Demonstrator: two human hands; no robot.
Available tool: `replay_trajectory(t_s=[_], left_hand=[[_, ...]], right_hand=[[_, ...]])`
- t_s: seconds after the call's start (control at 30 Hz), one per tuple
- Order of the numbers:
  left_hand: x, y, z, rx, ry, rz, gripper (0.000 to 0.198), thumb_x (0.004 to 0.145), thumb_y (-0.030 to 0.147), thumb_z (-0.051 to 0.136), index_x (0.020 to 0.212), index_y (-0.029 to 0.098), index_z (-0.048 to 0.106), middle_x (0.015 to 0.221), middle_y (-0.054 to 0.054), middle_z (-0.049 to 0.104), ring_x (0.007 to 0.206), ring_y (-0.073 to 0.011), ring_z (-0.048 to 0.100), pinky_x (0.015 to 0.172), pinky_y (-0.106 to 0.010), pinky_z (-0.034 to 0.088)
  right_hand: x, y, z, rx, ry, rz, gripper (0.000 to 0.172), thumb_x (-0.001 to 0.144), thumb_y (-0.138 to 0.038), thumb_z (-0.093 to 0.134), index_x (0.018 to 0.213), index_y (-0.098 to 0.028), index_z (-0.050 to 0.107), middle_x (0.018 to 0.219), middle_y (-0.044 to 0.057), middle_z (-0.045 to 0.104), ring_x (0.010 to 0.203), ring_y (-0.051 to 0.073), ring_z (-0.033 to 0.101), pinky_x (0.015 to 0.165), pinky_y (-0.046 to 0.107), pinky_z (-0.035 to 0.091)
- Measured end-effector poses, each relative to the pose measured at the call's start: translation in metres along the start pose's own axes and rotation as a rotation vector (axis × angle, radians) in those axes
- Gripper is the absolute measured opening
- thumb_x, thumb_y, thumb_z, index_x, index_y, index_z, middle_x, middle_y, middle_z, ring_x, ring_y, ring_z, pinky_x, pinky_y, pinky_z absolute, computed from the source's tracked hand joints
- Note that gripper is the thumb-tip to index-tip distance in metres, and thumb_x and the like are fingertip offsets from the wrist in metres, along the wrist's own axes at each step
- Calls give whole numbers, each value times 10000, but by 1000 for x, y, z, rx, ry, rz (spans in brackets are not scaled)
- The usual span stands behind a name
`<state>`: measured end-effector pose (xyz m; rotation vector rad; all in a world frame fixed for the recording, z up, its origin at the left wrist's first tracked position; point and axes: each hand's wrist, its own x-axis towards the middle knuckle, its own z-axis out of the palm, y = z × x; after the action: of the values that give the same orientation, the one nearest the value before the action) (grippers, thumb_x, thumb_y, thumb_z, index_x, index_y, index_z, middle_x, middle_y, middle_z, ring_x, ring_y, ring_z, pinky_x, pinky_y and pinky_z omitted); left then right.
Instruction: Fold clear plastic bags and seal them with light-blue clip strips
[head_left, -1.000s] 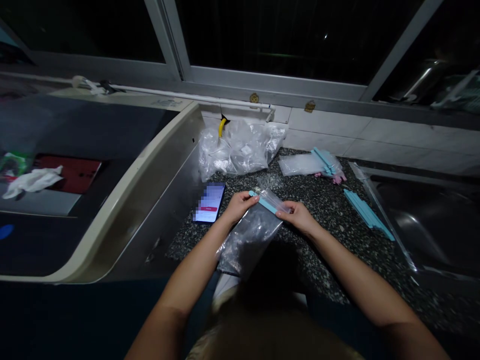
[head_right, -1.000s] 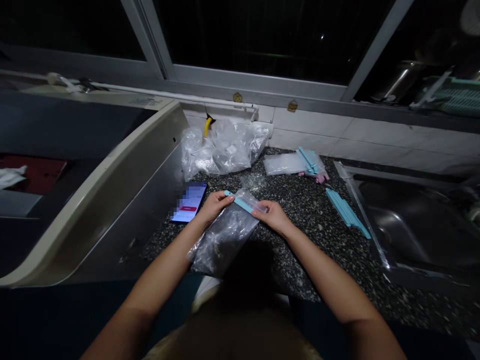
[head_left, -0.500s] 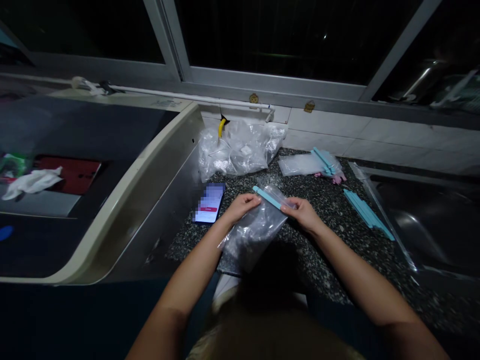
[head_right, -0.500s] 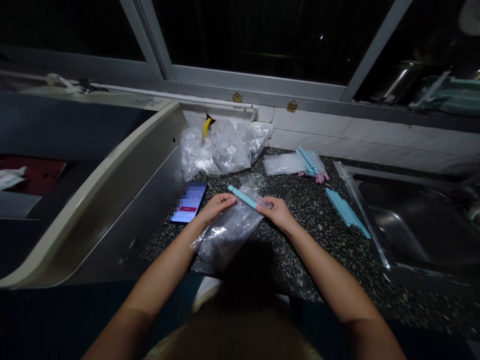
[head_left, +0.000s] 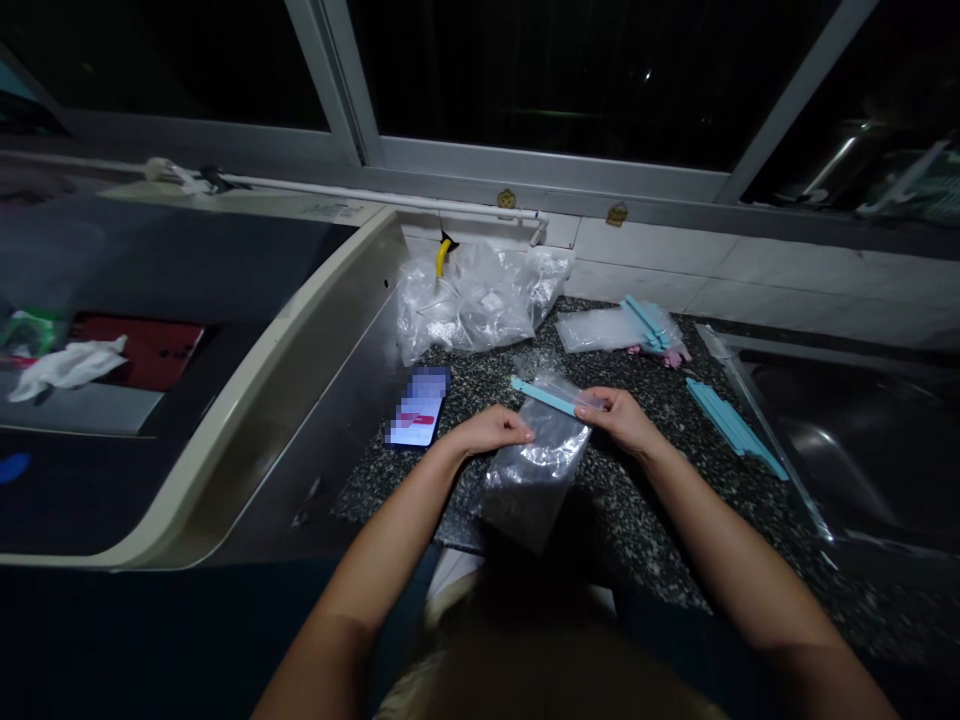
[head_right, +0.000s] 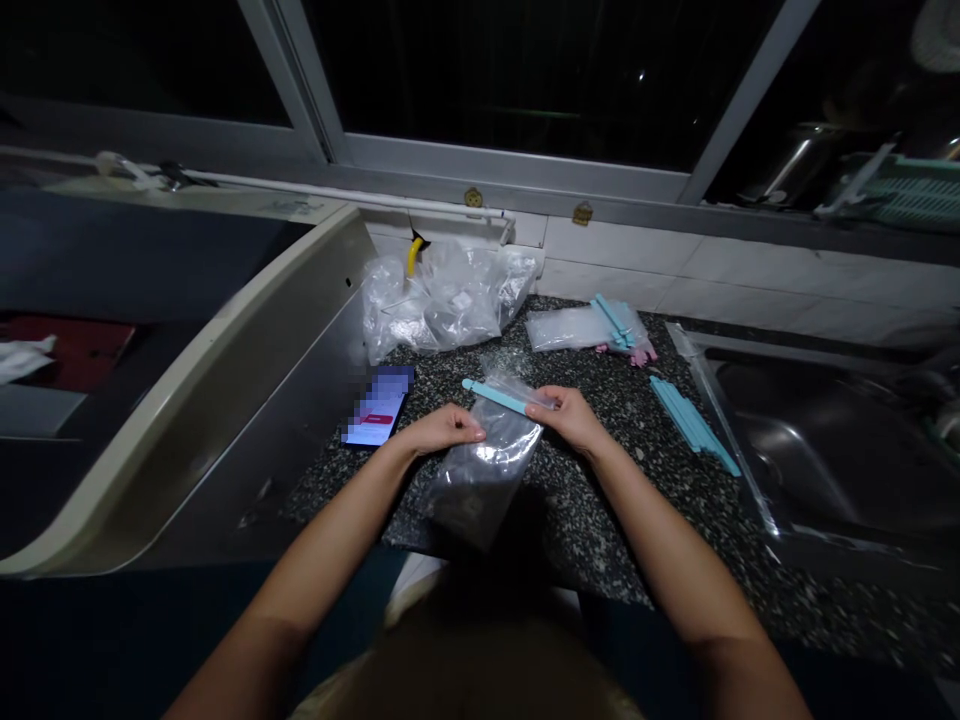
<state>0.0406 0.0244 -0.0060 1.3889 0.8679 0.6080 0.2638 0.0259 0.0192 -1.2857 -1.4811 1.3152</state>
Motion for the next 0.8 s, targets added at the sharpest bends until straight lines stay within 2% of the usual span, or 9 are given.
replay_trajectory(t_s=[0.07,0.17,0.3,0.43,0.57,0.67,0.8], left_hand=[[1,0,1,-47,18,36,333,550,443,714,627,121,676,598,-13,635,566,-120,527,586,-222,395],[4,-1,3,-151,121,119,366,531,415,736,744,122,680,715,-25,664,675,-139,563,702,-248,421],[7,-4,6,-184,212,140,372,470,369,774,717,113,664,735,-40,670,711,-162,573,749,-287,431],[10,-4,3,-263,433,172,417,447,382,775,740,112,654,756,-48,675,732,-179,584,765,-316,442],[12,-3,-4,-345,656,251,442,454,390,765,784,119,651,814,-57,683,792,-190,592,795,-317,441],[13,-4,-6,-371,708,274,414,460,371,765,776,125,659,803,-48,685,787,-180,594,785,-297,439],[14,-7,-7,-443,691,216,402,439,386,777,714,114,668,682,-31,669,660,-157,582,687,-279,447]], right_hand=[[0,-1,0,-29,-70,19,402,467,-487,742,661,-154,626,562,-26,556,528,107,467,551,246,346],[-1,0,6,-42,-130,47,394,468,-480,743,647,-152,618,534,-38,522,512,94,441,538,236,329],[1,5,16,47,-95,50,417,452,-458,760,707,-162,615,608,-25,569,564,109,487,571,239,365],[1,11,22,134,47,1,452,526,-528,695,811,-189,603,652,-16,584,572,112,483,556,238,362],[-4,15,31,28,-79,33,377,540,-516,685,653,-169,592,595,-21,557,563,106,461,578,248,354],[-7,17,38,-33,-97,43,355,528,-498,688,564,-168,564,553,-29,538,546,102,446,579,249,344],[-6,21,43,-77,-52,40,342,527,-483,675,520,-170,539,509,-40,503,512,90,408,544,239,307]])
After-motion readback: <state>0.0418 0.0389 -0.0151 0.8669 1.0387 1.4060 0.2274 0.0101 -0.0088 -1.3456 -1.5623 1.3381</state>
